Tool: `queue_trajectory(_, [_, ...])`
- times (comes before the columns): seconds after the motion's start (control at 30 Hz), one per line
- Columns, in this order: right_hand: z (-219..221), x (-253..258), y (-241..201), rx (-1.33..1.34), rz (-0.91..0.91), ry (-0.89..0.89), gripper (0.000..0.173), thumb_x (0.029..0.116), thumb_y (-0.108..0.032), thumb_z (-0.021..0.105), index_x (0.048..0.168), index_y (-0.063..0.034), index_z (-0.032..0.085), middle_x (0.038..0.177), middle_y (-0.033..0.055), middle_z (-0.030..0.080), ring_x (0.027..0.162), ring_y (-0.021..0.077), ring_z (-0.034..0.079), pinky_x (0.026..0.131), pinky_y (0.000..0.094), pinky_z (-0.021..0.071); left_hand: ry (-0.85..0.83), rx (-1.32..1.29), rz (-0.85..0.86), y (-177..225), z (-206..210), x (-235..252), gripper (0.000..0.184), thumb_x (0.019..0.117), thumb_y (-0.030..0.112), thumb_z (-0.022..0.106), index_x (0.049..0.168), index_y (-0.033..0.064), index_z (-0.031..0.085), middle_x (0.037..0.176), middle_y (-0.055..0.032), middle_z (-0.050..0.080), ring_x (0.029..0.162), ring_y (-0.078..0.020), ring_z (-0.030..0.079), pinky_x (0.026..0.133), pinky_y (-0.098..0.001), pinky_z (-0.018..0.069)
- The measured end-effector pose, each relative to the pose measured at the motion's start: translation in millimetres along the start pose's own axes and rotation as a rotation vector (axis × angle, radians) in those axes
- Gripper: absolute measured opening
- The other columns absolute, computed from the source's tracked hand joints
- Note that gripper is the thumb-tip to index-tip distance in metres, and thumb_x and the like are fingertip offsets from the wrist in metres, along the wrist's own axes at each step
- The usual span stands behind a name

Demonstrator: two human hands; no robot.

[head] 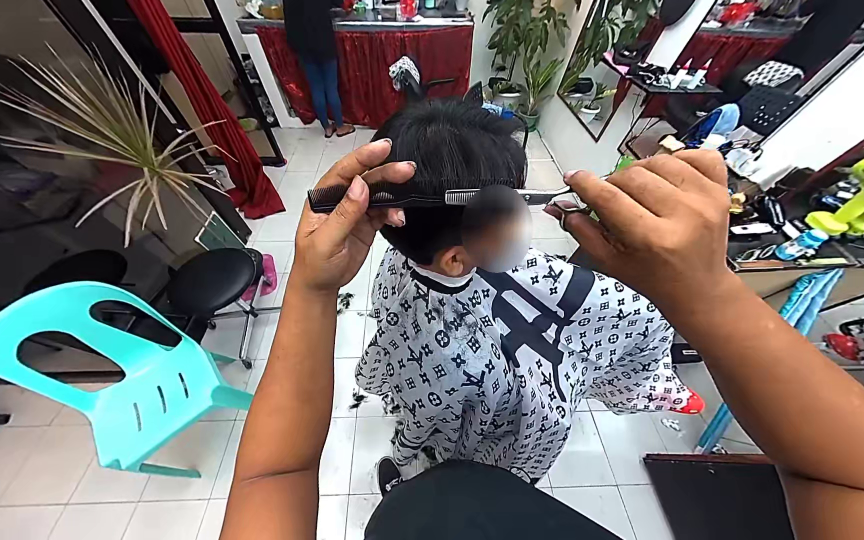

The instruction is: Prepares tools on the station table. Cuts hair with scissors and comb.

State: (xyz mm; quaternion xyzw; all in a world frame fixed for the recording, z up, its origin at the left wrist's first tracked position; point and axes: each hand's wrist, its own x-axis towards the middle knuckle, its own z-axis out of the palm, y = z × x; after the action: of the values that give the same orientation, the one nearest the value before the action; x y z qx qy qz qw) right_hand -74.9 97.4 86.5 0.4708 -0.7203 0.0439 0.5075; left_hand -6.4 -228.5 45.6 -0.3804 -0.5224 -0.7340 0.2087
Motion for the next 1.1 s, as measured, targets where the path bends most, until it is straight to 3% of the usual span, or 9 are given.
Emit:
queue_trajectory(0.1, [-2.9, 4.0, -0.3, -0.022, 0.026, -0.089, 0.042, 0.0967, -0.034, 0.065, 0.129, -0.0075, 0.067, 0.100, 0.0175, 0.070, 0.105, 0.0371, 0.064, 0.092, 0.0533, 0.0418, 0.004, 0.000, 0.003, 0.4, -0.4, -0.2, 0.032, 0.1080, 0.026, 0.050, 0.136, 0.0147, 0.061, 0.125, -0.0037, 0.072, 0.095, -0.0092, 0.071, 0.079, -0.0241, 0.0577])
queue_trajectory(0.23, [-0.1, 4.4, -0.4, -0.001, -0.004, -0.028, 0.030, 0.1007, -0.024, 0.065, 0.125, -0.0075, 0.070, 0.084, 0.0169, 0.067, 0.085, 0.0351, 0.064, 0.084, 0.0509, 0.0431, -0.017, -0.003, 0.012, 0.5, -0.5, 1.0, 0.033, 0.1080, 0.027, 0.050, 0.137, 0.0161, 0.061, 0.126, -0.0027, 0.071, 0.097, -0.0082, 0.070, 0.081, -0.0234, 0.0570])
queue_trajectory(0.33, [-0.6, 5.2, -1.4, 0.015, 0.003, -0.050, 0.033, 0.1000, -0.024, 0.064, 0.128, -0.0086, 0.069, 0.090, 0.0166, 0.069, 0.092, 0.0353, 0.065, 0.087, 0.0514, 0.0433, -0.020, -0.003, 0.012, 1.5, -0.2, 0.7, 0.032, 0.1080, 0.028, 0.050, 0.136, 0.0162, 0.061, 0.126, -0.0023, 0.071, 0.097, -0.0085, 0.070, 0.080, -0.0237, 0.0572])
queue_trajectory(0.47, [2.8, 1.2, -1.4, 0.113, 0.030, -0.012, 0.029, 0.0999, -0.023, 0.066, 0.122, -0.0050, 0.072, 0.080, 0.0171, 0.067, 0.076, 0.0330, 0.063, 0.082, 0.0499, 0.0437, -0.019, -0.025, 0.028, 7.0, 6.5, 3.3, 0.033, 0.1073, 0.025, 0.052, 0.139, 0.0172, 0.059, 0.129, -0.0019, 0.070, 0.096, -0.0088, 0.070, 0.078, -0.0237, 0.0578])
queue_trajectory(0.6, [-0.7, -3.4, 2.7, 0.202, 0.163, -0.035, 0.038, 0.0970, -0.028, 0.069, 0.127, -0.0048, 0.070, 0.098, 0.0180, 0.074, 0.092, 0.0319, 0.070, 0.091, 0.0513, 0.0467, 0.174, -0.081, 0.069, 18.0, 22.2, 19.8, 0.019, 0.1094, 0.022, 0.044, 0.123, 0.0196, 0.057, 0.118, -0.0004, 0.070, 0.090, -0.0107, 0.070, 0.074, -0.0247, 0.0596])
queue_trajectory(0.73, [0.0, -7.6, 8.6, 0.220, 0.240, -0.023, 0.037, 0.0977, -0.025, 0.069, 0.128, -0.0037, 0.068, 0.096, 0.0174, 0.075, 0.089, 0.0304, 0.070, 0.092, 0.0504, 0.0466, 0.554, 0.066, -0.245, 13.8, 26.2, 33.2, 0.042, 0.1128, 0.040, 0.027, 0.106, 0.0174, 0.061, 0.107, 0.0031, 0.075, 0.092, -0.0044, 0.073, 0.078, -0.0193, 0.0593])
queue_trajectory(0.83, [-2.8, -14.6, 12.5, 0.222, 0.279, -0.045, 0.037, 0.0982, -0.025, 0.070, 0.127, -0.0016, 0.069, 0.093, 0.0181, 0.074, 0.085, 0.0303, 0.070, 0.092, 0.0508, 0.0468, 0.553, 0.233, -0.437, -5.6, 24.0, 1.1, 0.039, 0.1128, 0.037, 0.030, 0.114, 0.0130, 0.060, 0.106, 0.0024, 0.076, 0.086, -0.0055, 0.073, 0.075, -0.0206, 0.0590])
queue_trajectory(0.93, [-3.0, -21.7, 16.2, 0.240, 0.310, -0.089, 0.035, 0.0979, -0.024, 0.069, 0.124, -0.0008, 0.069, 0.092, 0.0181, 0.074, 0.084, 0.0307, 0.070, 0.093, 0.0523, 0.0469, 0.468, 0.093, -0.402, -28.4, 15.7, -50.8, 0.020, 0.1110, 0.026, 0.033, 0.115, 0.0181, 0.052, 0.091, 0.0016, 0.075, 0.073, -0.0063, 0.071, 0.065, -0.0191, 0.0580])
queue_trajectory(1.1, [7.7, -15.4, 16.3, 0.297, 0.121, -0.176, 0.027, 0.0991, -0.020, 0.066, 0.118, -0.0020, 0.073, 0.094, 0.0203, 0.074, 0.089, 0.0360, 0.070, 0.092, 0.0563, 0.0477, 0.276, -0.108, -0.236, -49.5, -8.4, -74.3, 0.024, 0.1082, 0.027, 0.048, 0.126, 0.0254, 0.064, 0.127, -0.0019, 0.070, 0.091, -0.0086, 0.070, 0.075, -0.0227, 0.0577])
